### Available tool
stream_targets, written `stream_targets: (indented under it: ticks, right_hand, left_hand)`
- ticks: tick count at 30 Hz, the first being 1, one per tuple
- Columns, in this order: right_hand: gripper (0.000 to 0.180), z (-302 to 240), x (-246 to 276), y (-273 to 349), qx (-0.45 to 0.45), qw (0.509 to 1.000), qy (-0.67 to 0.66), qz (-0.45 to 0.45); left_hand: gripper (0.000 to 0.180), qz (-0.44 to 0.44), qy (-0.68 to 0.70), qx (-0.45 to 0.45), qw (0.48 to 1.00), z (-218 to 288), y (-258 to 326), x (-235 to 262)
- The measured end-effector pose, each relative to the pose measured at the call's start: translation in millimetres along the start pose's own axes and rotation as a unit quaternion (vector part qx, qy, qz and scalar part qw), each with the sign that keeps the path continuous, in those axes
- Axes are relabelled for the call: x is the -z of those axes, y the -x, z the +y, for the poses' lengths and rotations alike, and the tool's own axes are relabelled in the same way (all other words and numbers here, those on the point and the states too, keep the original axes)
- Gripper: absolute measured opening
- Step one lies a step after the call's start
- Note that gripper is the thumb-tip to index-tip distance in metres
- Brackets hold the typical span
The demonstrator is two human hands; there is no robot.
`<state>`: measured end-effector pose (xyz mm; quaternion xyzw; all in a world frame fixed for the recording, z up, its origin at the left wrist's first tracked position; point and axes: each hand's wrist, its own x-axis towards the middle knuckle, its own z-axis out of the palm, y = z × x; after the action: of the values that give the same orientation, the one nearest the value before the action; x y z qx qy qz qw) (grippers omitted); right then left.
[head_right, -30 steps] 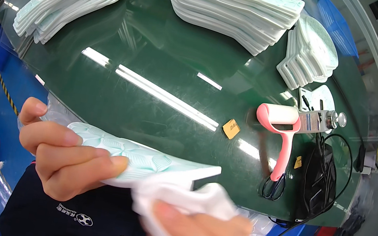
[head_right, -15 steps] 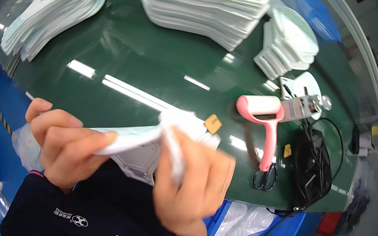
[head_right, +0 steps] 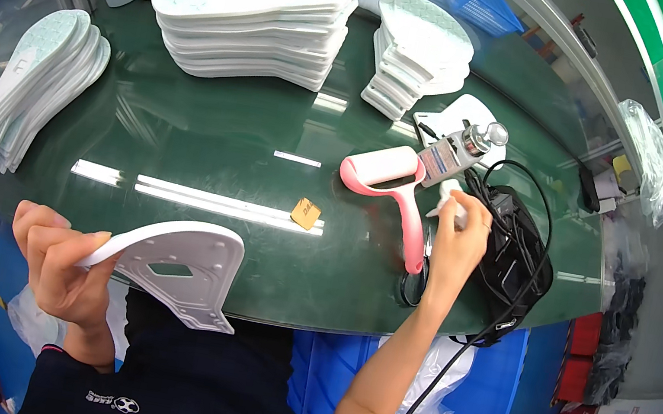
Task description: The person picks up white shoe insoles from a stack on a green table and wipes their patterned surfaces with a small brown abrasive pad. They turn the insoles over to inspect the underside and then place them back on the stack, repeating this process for multiple insoles.
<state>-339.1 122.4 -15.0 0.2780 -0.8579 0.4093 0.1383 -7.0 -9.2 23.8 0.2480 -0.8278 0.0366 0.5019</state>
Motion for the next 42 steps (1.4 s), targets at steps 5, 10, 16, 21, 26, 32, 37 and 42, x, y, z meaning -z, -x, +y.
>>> stream_targets:
  ticks: [5, 10, 16, 21, 26, 32, 37, 42]
  right_hand:
    - [0.03, 17, -13, -10, -0.005, 0.994, 0.003, -0.114]
    - [0.017, -25, -5, 14, 0.164, 0.981, 0.082, 0.064]
    - [0.045, -135, 6, 131, 0.119, 0.896, -0.403, -0.147]
    - [0.07, -176, -11, 125, 0.262, 0.812, -0.427, -0.299]
    - [0.056, -190, -17, 126, 0.191, 0.774, -0.497, -0.342]
    - [0.079, -193, -14, 128, 0.326, 0.786, -0.381, -0.36]
    - [0.068, -182, -17, 136, 0.259, 0.837, -0.35, -0.331]
    - [0.044, -159, 1, 125, 0.086, 0.866, -0.393, -0.298]
  left_hand:
    - [0.029, 0.006, -0.017, 0.002, 1.0, -1, -3, 2]
    - [0.028, -0.009, -0.008, 0.016, 1.0, -2, -7, 6]
    - [0.028, 0.017, 0.012, 0.037, 0.999, -5, -21, 11]
    - [0.019, 0.226, -0.045, 0.219, 0.948, -29, -56, 22]
    - [0.029, 0.08, 0.092, 0.26, 0.958, -45, -60, 55]
    - [0.036, -0.131, 0.316, 0.351, 0.872, -14, -60, 28]
    - [0.032, -0.206, 0.381, 0.354, 0.829, 8, -54, 5]
    - [0.072, -0.184, 0.438, 0.291, 0.83, 3, -57, -4]
